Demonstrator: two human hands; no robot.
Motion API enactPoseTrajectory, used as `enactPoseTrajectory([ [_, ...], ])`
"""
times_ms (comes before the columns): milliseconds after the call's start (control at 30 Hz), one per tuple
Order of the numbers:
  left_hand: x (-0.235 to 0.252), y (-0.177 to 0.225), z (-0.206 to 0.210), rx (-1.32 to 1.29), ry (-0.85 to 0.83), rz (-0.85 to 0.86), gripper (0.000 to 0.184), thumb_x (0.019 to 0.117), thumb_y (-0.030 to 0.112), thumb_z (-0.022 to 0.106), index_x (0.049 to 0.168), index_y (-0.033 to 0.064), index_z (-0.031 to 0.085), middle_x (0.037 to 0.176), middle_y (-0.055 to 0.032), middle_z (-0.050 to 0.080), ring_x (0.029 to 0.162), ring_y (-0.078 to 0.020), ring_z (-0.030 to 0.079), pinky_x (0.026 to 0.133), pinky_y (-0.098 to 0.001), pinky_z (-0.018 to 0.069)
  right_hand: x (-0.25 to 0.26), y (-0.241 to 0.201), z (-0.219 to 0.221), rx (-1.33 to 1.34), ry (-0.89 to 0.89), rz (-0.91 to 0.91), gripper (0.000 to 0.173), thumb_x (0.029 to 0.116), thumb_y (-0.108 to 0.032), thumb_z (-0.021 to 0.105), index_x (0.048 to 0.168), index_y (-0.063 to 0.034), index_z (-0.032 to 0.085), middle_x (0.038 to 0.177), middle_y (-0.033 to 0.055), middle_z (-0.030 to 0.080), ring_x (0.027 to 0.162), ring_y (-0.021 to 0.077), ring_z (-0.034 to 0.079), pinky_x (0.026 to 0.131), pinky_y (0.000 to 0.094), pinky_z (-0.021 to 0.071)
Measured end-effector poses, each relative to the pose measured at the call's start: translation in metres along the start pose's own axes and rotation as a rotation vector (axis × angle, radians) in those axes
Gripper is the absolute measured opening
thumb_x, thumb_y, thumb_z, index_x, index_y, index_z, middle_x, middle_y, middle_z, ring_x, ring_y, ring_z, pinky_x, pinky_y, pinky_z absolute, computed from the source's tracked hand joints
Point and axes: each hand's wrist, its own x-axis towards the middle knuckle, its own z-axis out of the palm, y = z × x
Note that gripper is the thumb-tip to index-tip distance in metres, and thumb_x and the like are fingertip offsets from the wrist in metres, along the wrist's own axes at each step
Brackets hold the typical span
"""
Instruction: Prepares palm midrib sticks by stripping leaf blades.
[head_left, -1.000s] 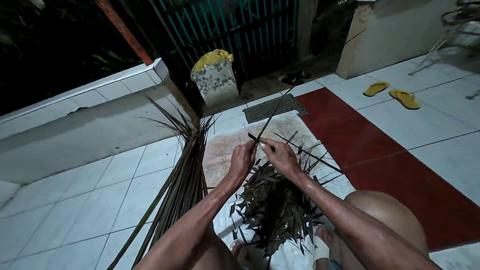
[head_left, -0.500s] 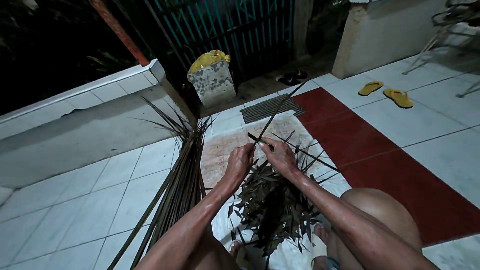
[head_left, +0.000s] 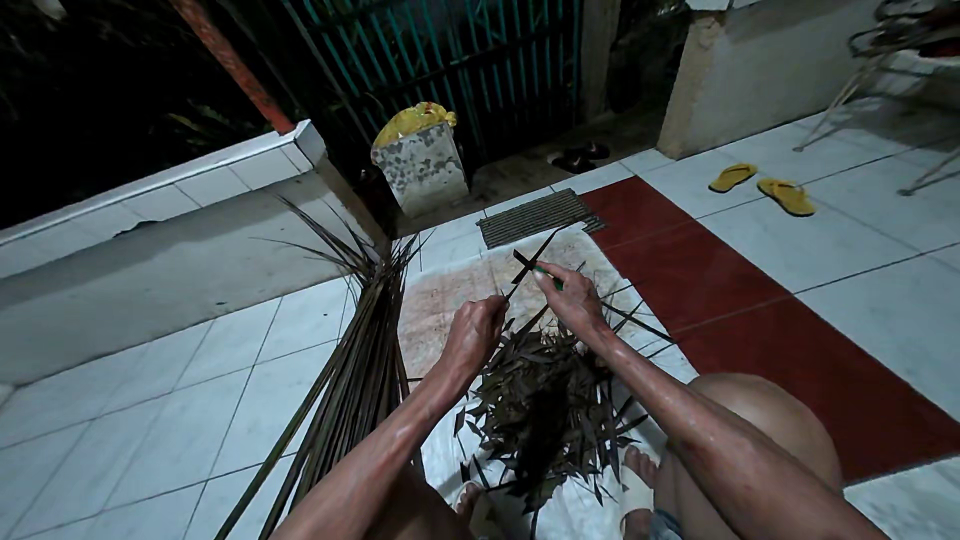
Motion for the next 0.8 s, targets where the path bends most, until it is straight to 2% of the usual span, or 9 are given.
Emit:
enactPoseTrajectory([
  [200, -0.012, 0.006, -0.006, -0.01, -0.03, 0.037, 0.033, 0.1091, 0.028, 0.046, 0.115, 0.0097, 0.073, 0.08, -0.0078, 0.069, 0.071, -0.0207, 0.067, 0.073, -0.0416, 0.0567, 0.015, 0.011, -0.017, 0.086, 0.05, 0.006, 0.038, 0.1067, -0.042, 0.054, 0.137, -0.0235, 0.068, 0.103, 0.014, 0.073, 0.087, 0.033, 0.068, 0.078, 0.0597, 0.0521],
  [367, -0.027, 0.005, -0.017, -0.016, -0.065, 0.064, 0.034, 0.1096, 0.03, 0.046, 0.119, 0.0121, 0.073, 0.078, -0.0045, 0.069, 0.067, -0.0167, 0.066, 0.069, -0.0384, 0.0569, 0.038, 0.034, -0.033, 0.086, 0.055, 0.037, 0.036, 0.1065, -0.04, 0.054, 0.136, -0.0246, 0.068, 0.111, 0.0143, 0.073, 0.094, 0.0351, 0.069, 0.081, 0.0629, 0.0519],
  [633, -0.051, 0.006, -0.038, -0.057, -0.144, 0.087, 0.031, 0.109, 0.031, 0.049, 0.114, 0.0143, 0.073, 0.073, 0.0003, 0.067, 0.061, -0.0114, 0.064, 0.064, -0.0336, 0.0558, 0.048, 0.046, -0.061, 0.073, 0.119, 0.075, 0.037, 0.1077, -0.038, 0.052, 0.136, -0.0186, 0.067, 0.113, 0.0196, 0.071, 0.096, 0.0399, 0.068, 0.079, 0.0652, 0.0507],
  [733, -0.062, 0.005, -0.056, -0.1, -0.182, 0.087, 0.031, 0.1088, 0.034, 0.049, 0.116, 0.0164, 0.074, 0.074, 0.0022, 0.068, 0.06, -0.0081, 0.063, 0.061, -0.03, 0.0561, 0.073, 0.067, -0.065, 0.095, 0.134, 0.102, 0.037, 0.107, -0.036, 0.053, 0.136, -0.0179, 0.067, 0.118, 0.0158, 0.071, 0.104, 0.0342, 0.069, 0.09, 0.0613, 0.0517],
  [800, -0.068, 0.0, -0.071, -0.138, -0.192, 0.095, 0.033, 0.1085, 0.037, 0.049, 0.117, 0.0176, 0.074, 0.073, 0.0046, 0.068, 0.059, -0.0058, 0.063, 0.058, -0.0275, 0.0559, 0.082, 0.077, -0.07, 0.09, 0.145, 0.103, 0.037, 0.1065, -0.036, 0.053, 0.135, -0.0174, 0.068, 0.119, 0.0156, 0.072, 0.105, 0.0342, 0.069, 0.092, 0.0617, 0.0516],
])
